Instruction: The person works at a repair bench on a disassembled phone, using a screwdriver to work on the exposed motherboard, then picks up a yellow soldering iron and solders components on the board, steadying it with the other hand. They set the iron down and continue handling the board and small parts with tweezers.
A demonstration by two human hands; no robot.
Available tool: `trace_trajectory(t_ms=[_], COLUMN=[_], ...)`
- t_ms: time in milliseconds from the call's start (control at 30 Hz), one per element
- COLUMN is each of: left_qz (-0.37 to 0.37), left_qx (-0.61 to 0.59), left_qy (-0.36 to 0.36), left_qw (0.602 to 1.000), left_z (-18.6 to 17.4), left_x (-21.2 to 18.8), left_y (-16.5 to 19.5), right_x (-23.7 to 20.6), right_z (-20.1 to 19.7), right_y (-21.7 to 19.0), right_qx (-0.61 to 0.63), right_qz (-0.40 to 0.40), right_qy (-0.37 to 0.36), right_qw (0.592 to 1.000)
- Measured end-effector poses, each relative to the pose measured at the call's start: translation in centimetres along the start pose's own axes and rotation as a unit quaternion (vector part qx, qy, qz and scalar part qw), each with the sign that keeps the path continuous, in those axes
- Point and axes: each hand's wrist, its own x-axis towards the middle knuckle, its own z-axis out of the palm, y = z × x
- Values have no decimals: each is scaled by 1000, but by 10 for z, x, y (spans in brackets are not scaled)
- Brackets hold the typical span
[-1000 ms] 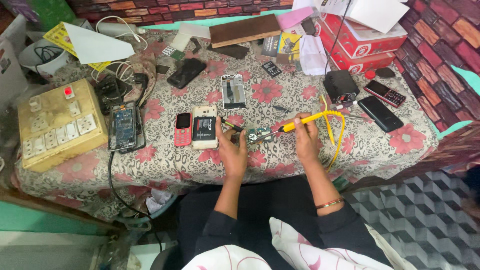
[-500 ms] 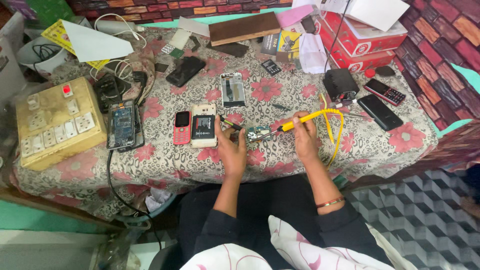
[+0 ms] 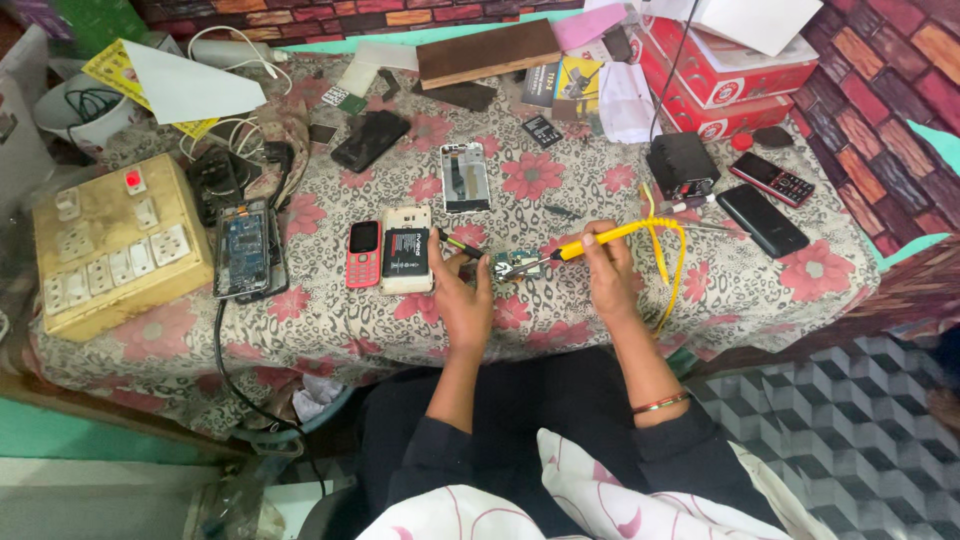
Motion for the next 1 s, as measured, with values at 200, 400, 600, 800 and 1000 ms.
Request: trace_trajectory(t_ms=[200,400,600,800,1000], left_qz=[-6,-14,-7,-10,-10], left_qx=[-2,-11,-2,-4,0], left_qy=[-3,-6,-6,-10,-5], left_qw=[1000,1000,1000,1000,1000], left_z=[-1,-1,-1,-2,0], left_x=[0,0,0,0,0], left_y=[1,1,0,2,1], right_x=[2,4,4,4,4], right_z=[3,1,0,-2,-3], right_y=[-6,-4,-4,-2,-1], right_qx=[-34,-15,-37,-62,-60], right_qz=[11,24,45,42,47], right_qy=[-16,-23,-22,-40,-34], right_qw=[999,999,998,996,997])
